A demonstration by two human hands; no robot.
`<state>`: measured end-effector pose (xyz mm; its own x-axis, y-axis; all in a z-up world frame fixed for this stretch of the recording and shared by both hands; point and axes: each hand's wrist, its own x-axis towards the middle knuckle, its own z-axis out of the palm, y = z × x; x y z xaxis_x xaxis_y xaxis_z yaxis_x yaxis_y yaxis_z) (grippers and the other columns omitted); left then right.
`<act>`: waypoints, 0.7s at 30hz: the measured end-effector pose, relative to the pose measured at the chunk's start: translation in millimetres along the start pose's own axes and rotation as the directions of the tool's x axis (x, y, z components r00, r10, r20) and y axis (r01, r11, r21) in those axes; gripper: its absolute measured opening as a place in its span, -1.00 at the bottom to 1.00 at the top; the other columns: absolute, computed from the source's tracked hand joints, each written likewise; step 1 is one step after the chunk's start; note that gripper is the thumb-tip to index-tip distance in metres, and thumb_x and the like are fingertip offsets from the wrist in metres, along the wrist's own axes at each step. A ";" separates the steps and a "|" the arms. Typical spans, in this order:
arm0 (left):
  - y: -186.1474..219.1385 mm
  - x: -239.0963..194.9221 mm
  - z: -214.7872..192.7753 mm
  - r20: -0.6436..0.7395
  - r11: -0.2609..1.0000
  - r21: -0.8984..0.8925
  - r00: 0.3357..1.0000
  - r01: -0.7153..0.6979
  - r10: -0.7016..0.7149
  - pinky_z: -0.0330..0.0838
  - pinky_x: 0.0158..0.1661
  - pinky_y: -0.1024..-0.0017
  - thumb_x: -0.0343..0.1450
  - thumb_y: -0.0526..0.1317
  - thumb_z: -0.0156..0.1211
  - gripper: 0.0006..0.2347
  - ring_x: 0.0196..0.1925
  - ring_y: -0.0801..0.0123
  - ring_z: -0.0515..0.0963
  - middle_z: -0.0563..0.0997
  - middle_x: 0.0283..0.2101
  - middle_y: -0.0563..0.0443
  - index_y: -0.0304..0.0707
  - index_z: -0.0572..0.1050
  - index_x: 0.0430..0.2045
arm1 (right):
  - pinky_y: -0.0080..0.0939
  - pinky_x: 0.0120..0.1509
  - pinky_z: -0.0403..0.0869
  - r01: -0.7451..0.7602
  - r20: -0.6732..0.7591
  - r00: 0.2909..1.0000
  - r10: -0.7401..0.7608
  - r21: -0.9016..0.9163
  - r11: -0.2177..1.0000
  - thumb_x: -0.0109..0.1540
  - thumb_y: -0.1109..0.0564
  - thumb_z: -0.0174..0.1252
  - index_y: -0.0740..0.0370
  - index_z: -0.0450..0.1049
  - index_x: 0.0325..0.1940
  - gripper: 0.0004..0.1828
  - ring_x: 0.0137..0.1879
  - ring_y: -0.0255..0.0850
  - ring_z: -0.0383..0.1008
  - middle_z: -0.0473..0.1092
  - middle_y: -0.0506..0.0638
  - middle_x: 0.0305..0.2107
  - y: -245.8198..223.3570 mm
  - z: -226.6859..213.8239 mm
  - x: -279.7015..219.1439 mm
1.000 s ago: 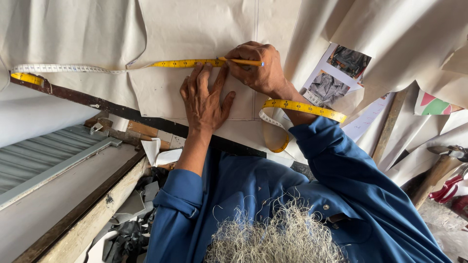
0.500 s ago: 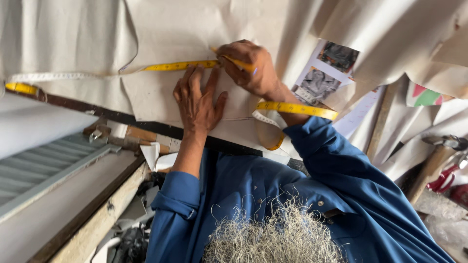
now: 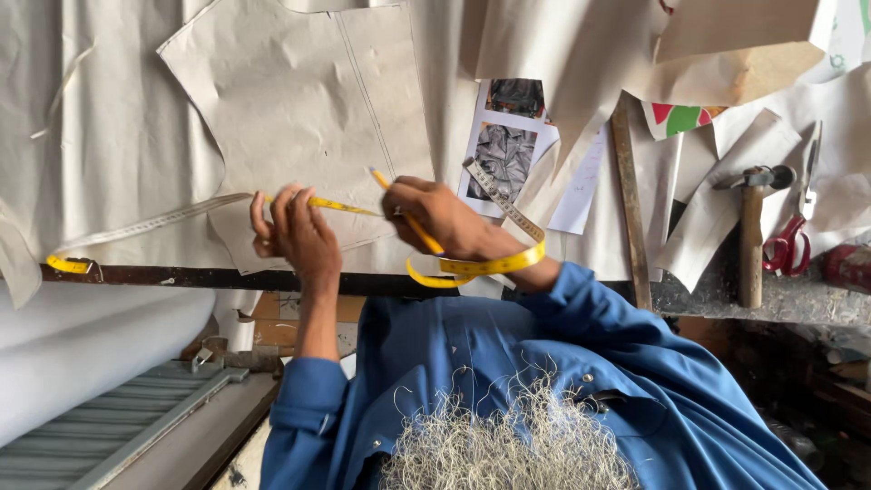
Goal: The person cuts a large piece of off-white fabric using shears, following pre-drawn lines. They then use a pencil to mark additional lines and a measuring tape to measure and mark the fabric for further cutting.
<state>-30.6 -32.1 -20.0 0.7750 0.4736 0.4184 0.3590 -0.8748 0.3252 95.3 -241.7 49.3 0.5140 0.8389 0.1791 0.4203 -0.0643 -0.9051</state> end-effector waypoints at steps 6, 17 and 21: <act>-42.3 -34.8 -81.2 0.151 0.946 -0.207 0.947 -0.251 0.285 0.33 0.04 0.12 0.52 -0.24 0.26 -0.91 -0.09 0.22 0.62 0.66 -0.21 0.05 -0.20 0.58 -0.15 | -0.17 0.17 0.43 -0.028 -0.307 0.952 0.001 -0.083 0.996 0.32 0.40 0.20 0.34 0.46 0.04 -0.79 0.12 -0.17 0.46 0.42 0.16 0.03 -0.3 -116.8 -101.9; 69.2 -45.4 -90.2 0.361 0.835 -0.532 0.854 -0.142 0.375 0.48 -0.50 0.23 0.47 -0.09 0.26 -0.79 -0.50 0.13 0.64 0.64 -0.47 -0.02 -0.23 0.59 -0.48 | -0.08 0.31 0.45 -0.170 0.074 0.983 0.169 0.013 0.985 0.24 0.33 0.13 0.32 0.35 0.28 -0.51 0.24 0.01 0.46 0.41 0.17 0.11 -61.3 -30.1 -74.0; 53.0 -35.1 -95.1 0.408 0.840 -0.534 0.842 -0.094 0.353 0.44 -0.53 0.28 0.43 -0.03 0.29 -0.77 -0.55 0.26 0.62 0.63 -0.53 0.02 -0.19 0.61 -0.50 | -0.15 0.00 0.53 -0.127 0.164 0.979 0.123 0.019 0.992 0.33 0.15 0.21 0.31 0.43 0.16 -0.66 -0.13 -0.06 0.59 0.49 0.14 -0.13 -40.2 3.3 -55.6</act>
<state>-88.3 -85.4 63.2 0.9914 0.0484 0.1215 -0.0489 -0.7247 0.6873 47.4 -284.0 74.5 0.4324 0.9017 0.0012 0.3373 -0.1606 -0.9276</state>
